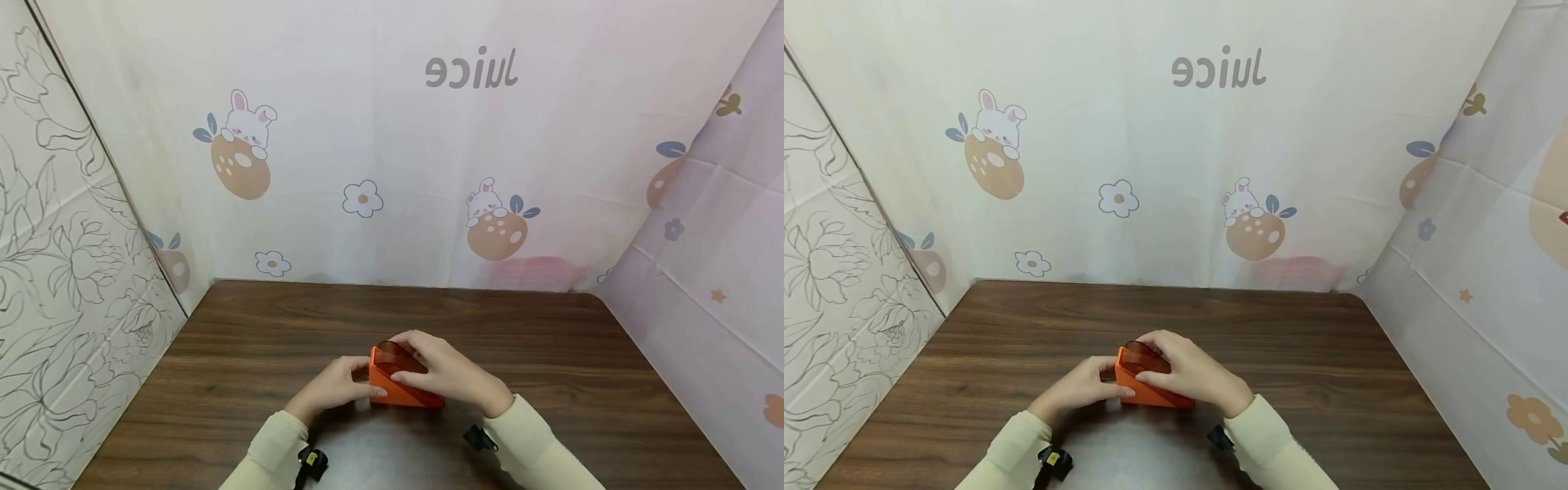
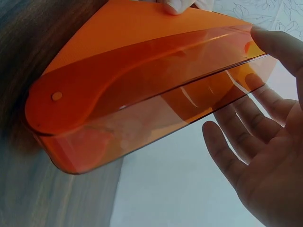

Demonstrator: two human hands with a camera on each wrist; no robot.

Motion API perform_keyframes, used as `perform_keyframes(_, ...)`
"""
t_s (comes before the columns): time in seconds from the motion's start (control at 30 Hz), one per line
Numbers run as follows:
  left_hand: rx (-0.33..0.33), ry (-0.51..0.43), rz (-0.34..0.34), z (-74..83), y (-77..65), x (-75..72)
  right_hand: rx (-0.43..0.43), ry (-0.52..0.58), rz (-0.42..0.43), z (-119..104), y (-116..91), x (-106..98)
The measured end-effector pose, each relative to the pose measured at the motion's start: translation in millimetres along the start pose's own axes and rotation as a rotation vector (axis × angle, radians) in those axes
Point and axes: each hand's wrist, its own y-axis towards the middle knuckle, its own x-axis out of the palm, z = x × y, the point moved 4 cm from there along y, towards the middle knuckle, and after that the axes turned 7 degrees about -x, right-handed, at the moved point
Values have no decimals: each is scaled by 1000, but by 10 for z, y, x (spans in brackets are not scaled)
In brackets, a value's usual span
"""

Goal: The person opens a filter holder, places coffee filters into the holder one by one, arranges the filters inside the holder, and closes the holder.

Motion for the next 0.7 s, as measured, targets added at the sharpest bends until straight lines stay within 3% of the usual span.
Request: perform_keyframes(0.7, 9, -1, -9, -5, 8, -2, -5, -42, -24, 42, 68, 92)
